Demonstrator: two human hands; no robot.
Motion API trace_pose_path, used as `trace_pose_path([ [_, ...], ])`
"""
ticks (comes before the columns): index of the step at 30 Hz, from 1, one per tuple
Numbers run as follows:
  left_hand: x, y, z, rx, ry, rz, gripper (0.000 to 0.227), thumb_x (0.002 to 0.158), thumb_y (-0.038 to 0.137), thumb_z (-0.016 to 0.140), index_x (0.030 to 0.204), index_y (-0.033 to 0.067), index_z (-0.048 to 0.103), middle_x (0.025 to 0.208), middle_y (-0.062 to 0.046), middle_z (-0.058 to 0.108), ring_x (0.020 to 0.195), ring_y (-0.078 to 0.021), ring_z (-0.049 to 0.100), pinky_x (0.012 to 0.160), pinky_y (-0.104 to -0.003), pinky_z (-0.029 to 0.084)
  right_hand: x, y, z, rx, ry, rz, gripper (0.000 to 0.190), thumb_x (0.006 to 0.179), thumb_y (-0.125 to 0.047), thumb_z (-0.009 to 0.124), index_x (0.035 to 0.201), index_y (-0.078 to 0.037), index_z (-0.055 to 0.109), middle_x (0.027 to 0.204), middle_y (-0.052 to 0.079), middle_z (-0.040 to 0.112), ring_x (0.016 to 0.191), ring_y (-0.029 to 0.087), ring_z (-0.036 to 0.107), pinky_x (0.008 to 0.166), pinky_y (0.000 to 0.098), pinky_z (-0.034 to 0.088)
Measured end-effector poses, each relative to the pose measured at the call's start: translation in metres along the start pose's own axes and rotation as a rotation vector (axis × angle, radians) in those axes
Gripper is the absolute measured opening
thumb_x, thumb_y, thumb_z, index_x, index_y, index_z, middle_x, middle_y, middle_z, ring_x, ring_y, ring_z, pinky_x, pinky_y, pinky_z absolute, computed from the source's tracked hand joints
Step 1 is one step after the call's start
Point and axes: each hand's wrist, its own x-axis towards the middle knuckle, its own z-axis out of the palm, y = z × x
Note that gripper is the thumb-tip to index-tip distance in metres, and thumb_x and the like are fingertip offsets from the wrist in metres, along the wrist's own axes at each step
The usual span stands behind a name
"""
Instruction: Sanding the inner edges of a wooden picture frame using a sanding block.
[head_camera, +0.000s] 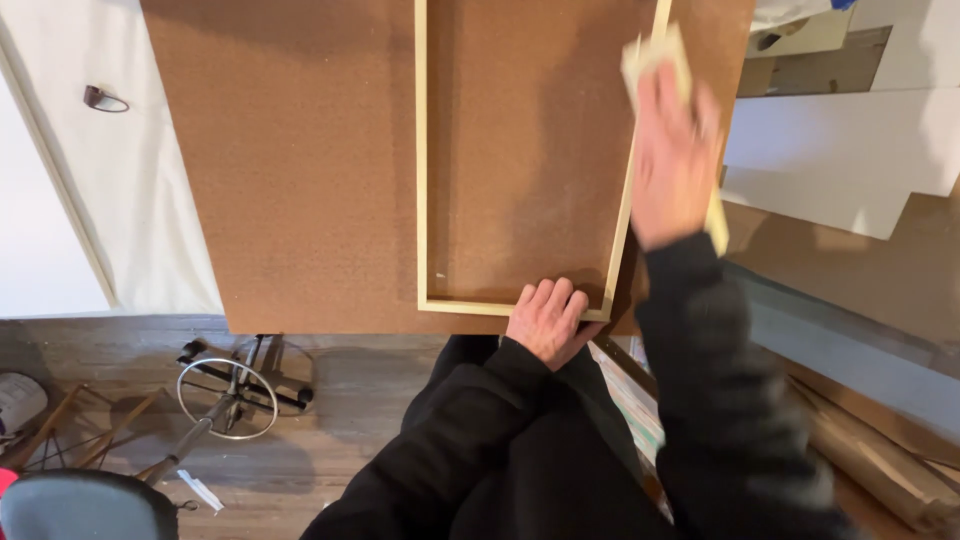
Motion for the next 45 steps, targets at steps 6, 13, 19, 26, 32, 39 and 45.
trace_pose_path([
  [6, 0.000, 0.003, 0.000, 0.009, 0.039, 0.017, 0.041, 0.079, 0.038, 0.083, 0.097, 0.0102, 0.058, 0.096, -0.008, 0.053, 0.091, -0.0297, 0.055, 0.077, -0.043, 0.044, -0.034, -0.012, -0.011, -0.091, 0.002, -0.082, 0.061, 0.100, 0.001, 0.053, 0.160, -0.006, 0.049, 0.164, 0.015, 0.046, 0.146, 0.049, 0.038, 0.123, 0.0549, 0.033],
  [13, 0.002, 0.001, -0.003, -0.013, 0.094, 0.015, 0.041, 0.078, 0.035, 0.082, 0.102, 0.0086, 0.061, 0.098, -0.009, 0.053, 0.092, -0.0301, 0.055, 0.078, -0.042, 0.043, -0.101, -0.028, -0.007, 0.025, -0.081, 0.044, 0.046, 0.101, -0.003, 0.055, 0.147, -0.003, 0.058, 0.154, 0.017, 0.054, 0.141, 0.047, 0.043, 0.118, 0.0517, 0.036],
  [19, -0.005, 0.001, -0.001, 0.012, 0.004, 0.006, 0.039, 0.081, 0.037, 0.082, 0.094, 0.0101, 0.057, 0.093, -0.009, 0.051, 0.089, -0.0294, 0.054, 0.075, -0.042, 0.043, 0.011, 0.002, -0.008, 0.042, 0.021, -0.071, 0.052, 0.105, 0.002, 0.050, 0.157, -0.004, 0.054, 0.161, 0.015, 0.052, 0.146, 0.048, 0.040, 0.126, 0.0506, 0.032],
  [26, -0.004, 0.002, -0.002, -0.030, 0.097, 0.019, 0.041, 0.076, 0.032, 0.083, 0.101, 0.0087, 0.059, 0.099, -0.008, 0.051, 0.092, -0.0293, 0.054, 0.077, -0.042, 0.043, -0.172, -0.032, -0.006, 0.034, -0.126, 0.043, 0.045, 0.099, -0.004, 0.058, 0.143, -0.004, 0.059, 0.152, 0.016, 0.055, 0.139, 0.046, 0.045, 0.118, 0.0508, 0.036],
  [32, -0.001, 0.004, -0.003, -0.021, 0.097, 0.038, 0.043, 0.076, 0.034, 0.084, 0.100, 0.0076, 0.059, 0.097, -0.009, 0.052, 0.091, -0.0291, 0.054, 0.075, -0.042, 0.043, -0.058, -0.018, -0.006, 0.064, -0.020, 0.034, 0.054, 0.101, 0.002, 0.054, 0.155, -0.004, 0.054, 0.161, 0.017, 0.050, 0.148, 0.046, 0.034, 0.124, 0.0494, 0.030],
  [39, 0.007, 0.002, -0.002, -0.005, 0.075, 0.035, 0.039, 0.078, 0.034, 0.084, 0.093, 0.0097, 0.057, 0.094, -0.009, 0.052, 0.090, -0.0294, 0.054, 0.075, -0.042, 0.042, -0.087, -0.016, -0.011, -0.045, -0.021, -0.019, 0.055, 0.101, 0.000, 0.052, 0.156, -0.008, 0.055, 0.158, 0.013, 0.053, 0.146, 0.045, 0.040, 0.125, 0.0491, 0.032],
  [45, 0.001, 0.004, -0.007, -0.023, 0.106, 0.004, 0.039, 0.077, 0.032, 0.081, 0.099, 0.0090, 0.059, 0.097, -0.009, 0.052, 0.093, -0.0288, 0.054, 0.077, -0.042, 0.042, -0.137, -0.032, -0.007, -0.040, -0.094, -0.002, 0.042, 0.100, -0.005, 0.055, 0.141, 0.000, 0.063, 0.150, 0.016, 0.058, 0.137, 0.045, 0.046, 0.117, 0.0521, 0.036],
])
